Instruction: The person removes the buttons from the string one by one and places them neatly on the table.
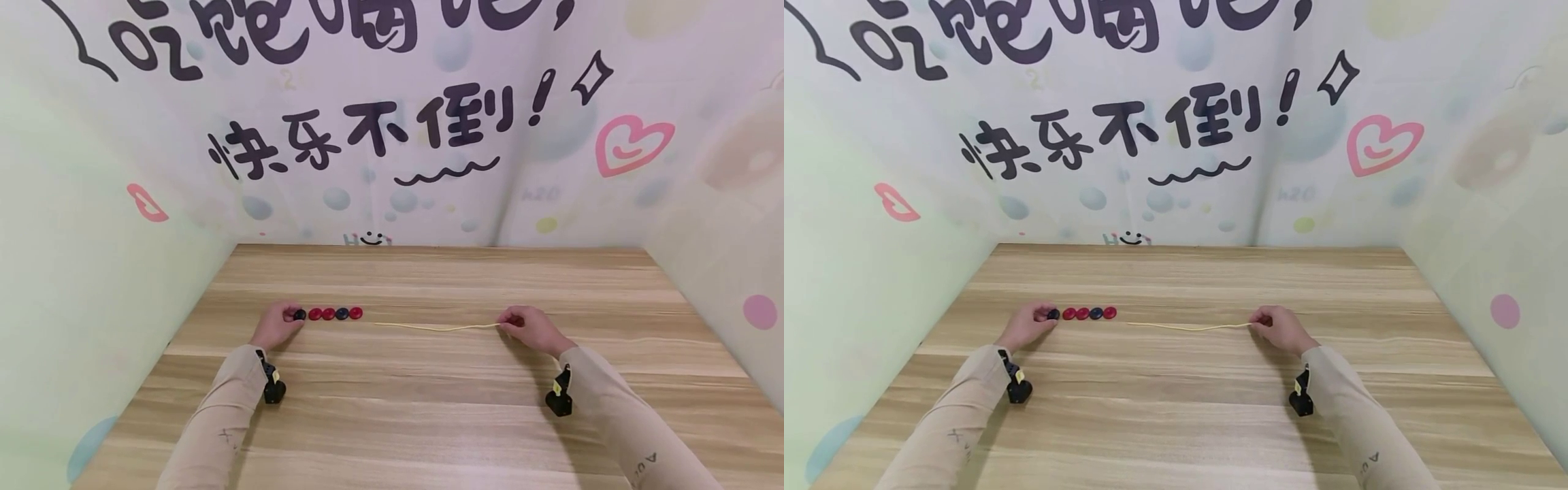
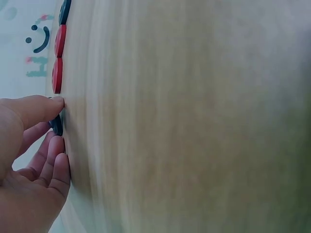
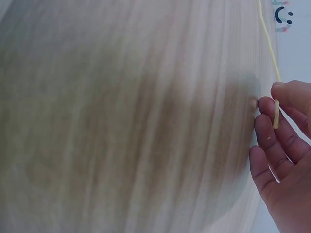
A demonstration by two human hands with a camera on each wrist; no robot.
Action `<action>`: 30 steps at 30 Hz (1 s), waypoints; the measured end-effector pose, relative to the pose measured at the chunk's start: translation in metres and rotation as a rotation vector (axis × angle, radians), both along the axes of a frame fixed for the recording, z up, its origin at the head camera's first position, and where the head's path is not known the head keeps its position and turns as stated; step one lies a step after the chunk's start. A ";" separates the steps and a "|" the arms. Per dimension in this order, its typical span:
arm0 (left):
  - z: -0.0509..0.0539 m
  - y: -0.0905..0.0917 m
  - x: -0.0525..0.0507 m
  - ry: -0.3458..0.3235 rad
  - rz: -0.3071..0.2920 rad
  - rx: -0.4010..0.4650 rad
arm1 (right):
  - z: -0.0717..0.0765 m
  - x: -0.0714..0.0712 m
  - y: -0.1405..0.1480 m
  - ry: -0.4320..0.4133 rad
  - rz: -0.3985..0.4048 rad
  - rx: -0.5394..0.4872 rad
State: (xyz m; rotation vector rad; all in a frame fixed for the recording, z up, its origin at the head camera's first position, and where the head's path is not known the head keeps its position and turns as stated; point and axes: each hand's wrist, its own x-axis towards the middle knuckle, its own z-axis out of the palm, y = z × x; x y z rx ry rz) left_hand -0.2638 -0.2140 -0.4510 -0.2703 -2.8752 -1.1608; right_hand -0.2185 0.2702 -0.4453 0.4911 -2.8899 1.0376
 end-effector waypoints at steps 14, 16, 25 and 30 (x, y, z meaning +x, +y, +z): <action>0.008 0.008 0.001 -0.086 0.045 -0.029 | 0.001 0.004 0.003 -0.013 0.026 -0.033; 0.008 0.009 0.001 -0.092 0.054 -0.030 | 0.001 0.005 0.005 -0.001 0.048 -0.066; 0.008 0.009 0.002 -0.107 0.087 -0.001 | 0.000 0.005 0.008 -0.032 0.011 -0.057; 0.008 0.011 0.001 -0.139 0.119 0.025 | 0.006 0.006 0.003 -0.028 -0.048 -0.020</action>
